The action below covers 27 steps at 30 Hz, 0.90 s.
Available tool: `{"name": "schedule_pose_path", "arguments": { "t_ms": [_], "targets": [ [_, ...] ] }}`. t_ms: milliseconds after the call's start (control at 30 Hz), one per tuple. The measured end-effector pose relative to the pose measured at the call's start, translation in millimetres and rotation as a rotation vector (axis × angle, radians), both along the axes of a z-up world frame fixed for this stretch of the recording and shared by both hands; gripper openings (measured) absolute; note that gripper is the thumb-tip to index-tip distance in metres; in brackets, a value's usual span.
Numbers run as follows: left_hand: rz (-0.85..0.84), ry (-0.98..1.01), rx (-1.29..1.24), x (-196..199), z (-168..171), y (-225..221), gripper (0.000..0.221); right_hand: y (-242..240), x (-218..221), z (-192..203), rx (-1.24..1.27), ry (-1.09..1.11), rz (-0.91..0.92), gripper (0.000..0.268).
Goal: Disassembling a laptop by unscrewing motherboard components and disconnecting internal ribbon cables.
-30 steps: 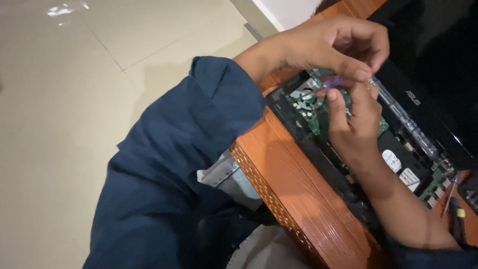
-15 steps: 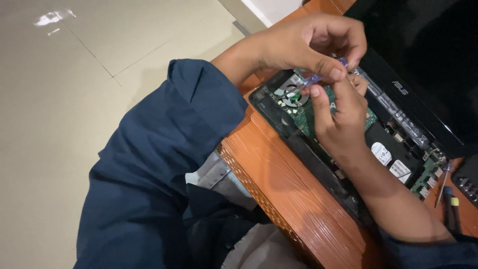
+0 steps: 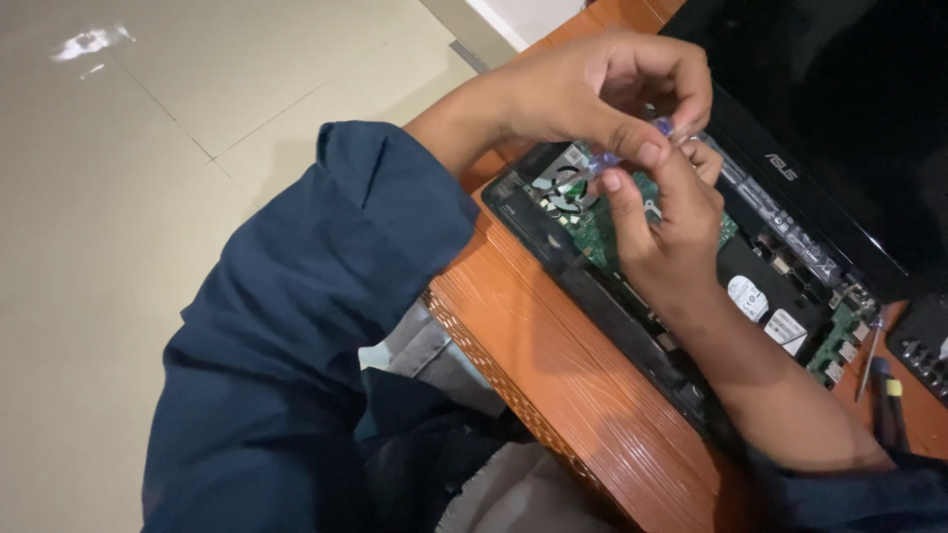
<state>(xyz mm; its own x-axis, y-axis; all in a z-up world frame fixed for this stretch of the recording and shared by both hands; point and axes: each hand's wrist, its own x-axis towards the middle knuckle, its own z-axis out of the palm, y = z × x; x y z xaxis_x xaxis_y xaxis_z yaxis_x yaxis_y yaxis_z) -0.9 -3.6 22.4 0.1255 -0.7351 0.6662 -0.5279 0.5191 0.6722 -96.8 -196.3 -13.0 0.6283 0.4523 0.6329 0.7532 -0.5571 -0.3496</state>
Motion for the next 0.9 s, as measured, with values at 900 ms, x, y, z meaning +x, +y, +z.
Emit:
{"name": "schedule_pose_path", "arguments": {
  "t_ms": [900],
  "targets": [
    [0.223,0.011,-0.109,-9,-6,-8,0.031,4,5,1,-0.001,0.221,0.056,0.019]
  ]
}}
